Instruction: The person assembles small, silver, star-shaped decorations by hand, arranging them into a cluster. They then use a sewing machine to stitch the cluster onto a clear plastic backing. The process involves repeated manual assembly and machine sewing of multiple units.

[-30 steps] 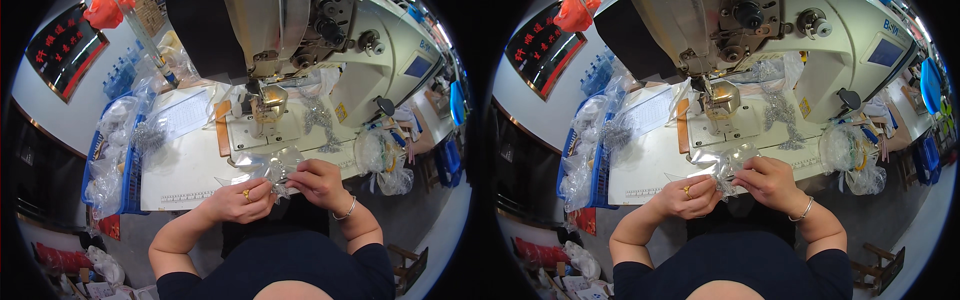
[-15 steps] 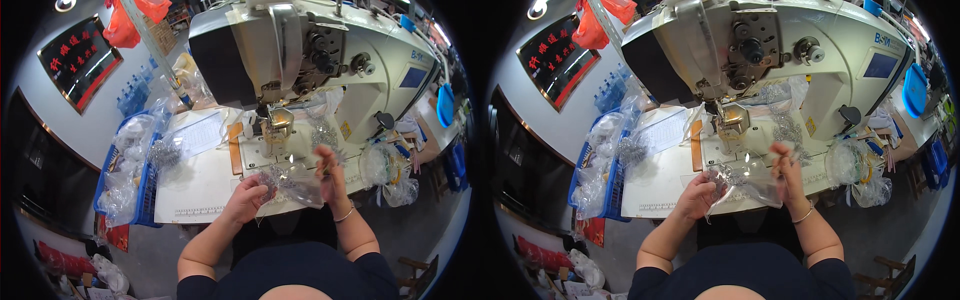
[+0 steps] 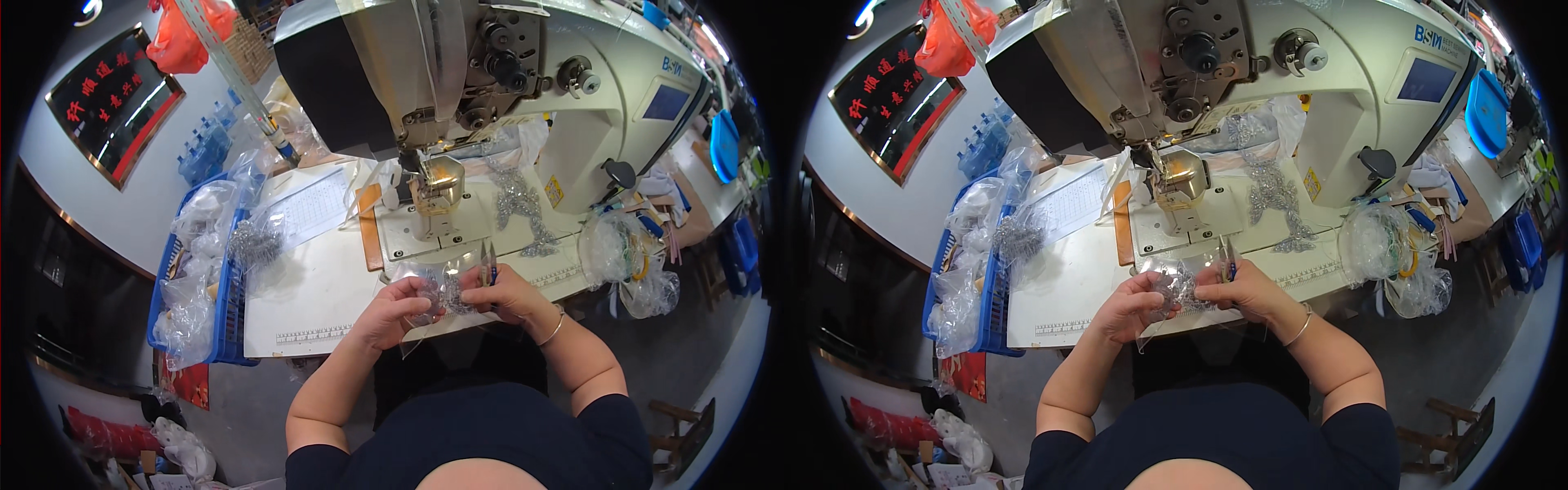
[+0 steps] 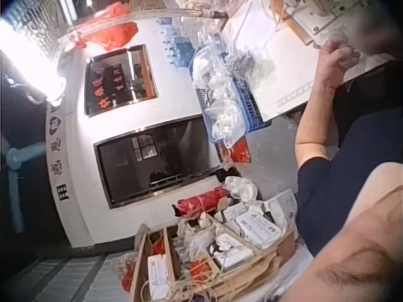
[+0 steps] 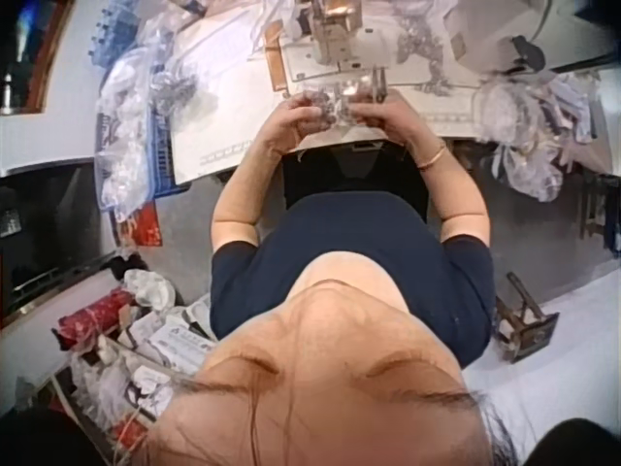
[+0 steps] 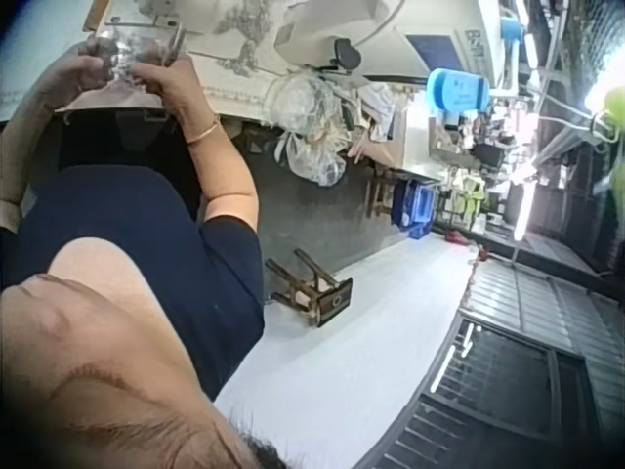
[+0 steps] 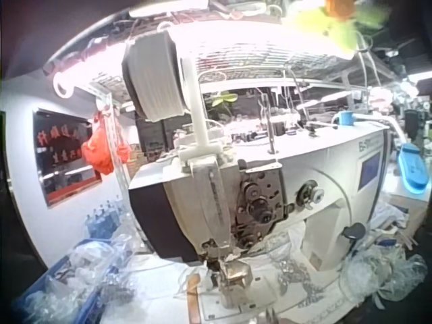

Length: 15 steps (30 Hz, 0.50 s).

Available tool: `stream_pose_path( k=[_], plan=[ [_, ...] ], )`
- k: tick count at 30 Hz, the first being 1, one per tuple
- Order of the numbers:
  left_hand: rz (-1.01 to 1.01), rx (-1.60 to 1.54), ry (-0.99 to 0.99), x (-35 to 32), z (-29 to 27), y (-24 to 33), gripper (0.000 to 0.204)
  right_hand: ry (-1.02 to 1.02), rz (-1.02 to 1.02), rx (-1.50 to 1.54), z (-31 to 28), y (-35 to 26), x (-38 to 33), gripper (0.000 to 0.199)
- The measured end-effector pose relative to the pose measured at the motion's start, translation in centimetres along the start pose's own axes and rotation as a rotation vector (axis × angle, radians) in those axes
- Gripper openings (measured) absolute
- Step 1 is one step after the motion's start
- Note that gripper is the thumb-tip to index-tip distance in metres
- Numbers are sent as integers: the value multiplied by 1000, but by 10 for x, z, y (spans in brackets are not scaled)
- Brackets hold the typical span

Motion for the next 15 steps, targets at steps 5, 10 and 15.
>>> stream_pose_path(
  k=[5, 10, 15],
  plan=[
    [50, -336, 2, 0, 0, 13, 39, 142, -137, 120, 7, 5, 5, 14],
    [739, -393, 505, -11, -39, -14, 41, 380, -721, -346, 14, -27, -11, 13],
    [631, -206, 192, -41, 30, -31, 38, 267, -1795, -1176, 29, -46, -25, 33]
  ],
)
Point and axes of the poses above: each hand's wrist, its own x-axis towards the middle knuckle, its own z-axis out of the palm, y = z × x, the point moved 3 cm from there along x, towards the middle knuckle, and after that the axes turned 9 degrees about y, right-handed, at the moved point
